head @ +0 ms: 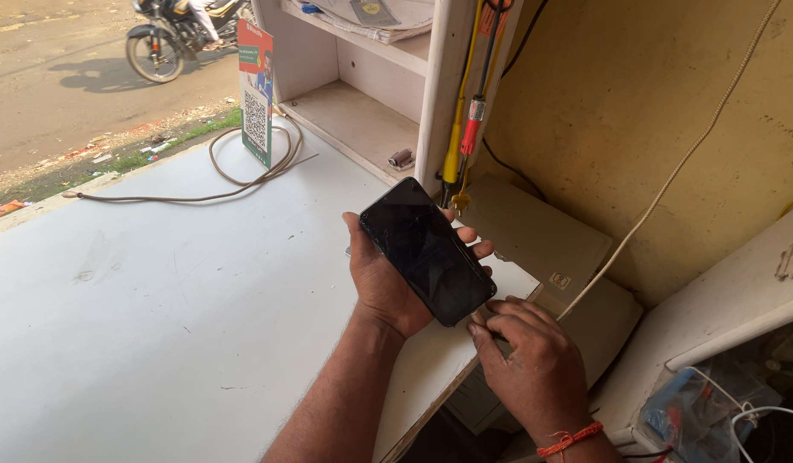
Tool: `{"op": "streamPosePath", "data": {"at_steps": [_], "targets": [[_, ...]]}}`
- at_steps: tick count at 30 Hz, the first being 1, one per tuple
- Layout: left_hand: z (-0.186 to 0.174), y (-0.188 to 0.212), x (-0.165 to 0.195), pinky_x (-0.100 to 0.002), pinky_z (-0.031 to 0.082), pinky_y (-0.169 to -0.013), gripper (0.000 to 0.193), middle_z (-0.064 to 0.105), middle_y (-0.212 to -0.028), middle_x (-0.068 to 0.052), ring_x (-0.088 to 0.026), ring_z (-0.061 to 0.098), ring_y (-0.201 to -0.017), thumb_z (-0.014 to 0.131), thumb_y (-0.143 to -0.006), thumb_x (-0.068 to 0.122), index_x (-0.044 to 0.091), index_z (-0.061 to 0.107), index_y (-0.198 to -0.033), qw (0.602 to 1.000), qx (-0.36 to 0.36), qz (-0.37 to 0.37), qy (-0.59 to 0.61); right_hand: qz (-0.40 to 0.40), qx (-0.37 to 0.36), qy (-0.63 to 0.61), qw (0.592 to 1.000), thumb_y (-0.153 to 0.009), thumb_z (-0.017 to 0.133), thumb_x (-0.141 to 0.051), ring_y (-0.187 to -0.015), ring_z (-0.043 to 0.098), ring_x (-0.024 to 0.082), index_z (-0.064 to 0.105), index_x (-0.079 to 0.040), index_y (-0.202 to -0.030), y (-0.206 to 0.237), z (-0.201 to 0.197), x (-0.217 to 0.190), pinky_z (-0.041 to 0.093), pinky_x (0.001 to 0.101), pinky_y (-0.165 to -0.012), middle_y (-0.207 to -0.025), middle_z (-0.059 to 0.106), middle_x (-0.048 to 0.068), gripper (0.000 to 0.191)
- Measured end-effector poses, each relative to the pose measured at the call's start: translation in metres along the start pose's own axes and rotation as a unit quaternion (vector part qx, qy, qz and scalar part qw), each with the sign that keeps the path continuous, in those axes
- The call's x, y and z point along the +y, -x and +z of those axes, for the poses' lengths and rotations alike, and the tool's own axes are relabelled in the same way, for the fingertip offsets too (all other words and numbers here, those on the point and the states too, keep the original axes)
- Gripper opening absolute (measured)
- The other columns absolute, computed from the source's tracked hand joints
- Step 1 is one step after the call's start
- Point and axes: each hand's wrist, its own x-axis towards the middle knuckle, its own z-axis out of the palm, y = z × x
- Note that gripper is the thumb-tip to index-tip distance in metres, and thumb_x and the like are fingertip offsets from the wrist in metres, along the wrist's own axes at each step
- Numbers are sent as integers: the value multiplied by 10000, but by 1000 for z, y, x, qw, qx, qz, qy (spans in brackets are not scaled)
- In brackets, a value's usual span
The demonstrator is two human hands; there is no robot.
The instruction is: The person uses a small metal tool to pry along the edge of a black smartphone, then connects a USB cable to the phone and later to a battery pack. The person handles the phone and battery pack on a cluttered workbench.
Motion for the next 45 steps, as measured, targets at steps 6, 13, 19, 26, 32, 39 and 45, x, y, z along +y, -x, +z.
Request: {"op": "streamPosePath", "data": {"at_steps": [6,13,19,26,32,39,45], "targets": [[-1,0,0,-640,542,-933,1164,693,-1061,-243,-484,666,-1093,247,-768,1027,17,585,-1236,1000,-8,0,9,82,-56,-16,995,-813,801,-237,-741,740,285,725,-63,-798,-1,-3,1,579,391,-632,-880,754,41,191],[1,0,-1,-645,545,-935,1155,692,-1063,-245,-484,670,-1092,257,-763,1024,16,581,-1226,1000,0,1,1,87,-46,-15,995,-806,798,-260,-724,744,284,720,-74,-790,0,-3,1,579,397,-612,-866,757,28,203],[3,-1,0,-640,550,-921,1159,693,-1047,-240,-470,675,-1083,233,-754,1027,24,577,-1222,1000,12,-4,-10,102,-52,-10,993,-796,802,-265,-663,739,269,722,-81,-775,-2,-3,0,575,386,-582,-873,761,15,202],[4,-1,-1,-630,554,-921,1171,695,-1043,-237,-460,683,-1067,202,-741,1033,29,575,-1217,999,24,-2,-27,129,-83,9,988,-805,798,-275,-586,715,235,709,-91,-761,-6,-5,-4,562,378,-554,-826,750,3,208],[3,-1,-1,-631,554,-925,1186,697,-1045,-236,-461,681,-1067,201,-732,1038,24,576,-1221,999,26,-4,-30,147,-98,11,984,-809,794,-279,-577,717,235,713,-115,-820,-6,-6,-5,567,379,-557,-830,746,-4,182],[4,-1,-2,-633,552,-935,1201,695,-1049,-234,-462,678,-1084,188,-738,1034,17,570,-1251,999,27,-5,-33,126,-84,13,988,-806,796,-265,-602,721,245,707,-97,-772,-5,-6,-3,567,385,-563,-832,746,13,193],[5,-1,-2,-638,552,-933,1197,693,-1050,-241,-464,678,-1092,176,-731,1024,24,564,-1263,998,41,-7,-44,124,-91,13,988,-809,798,-262,-609,729,239,708,-105,-804,-6,-6,-3,568,386,-559,-823,742,19,181]]}}
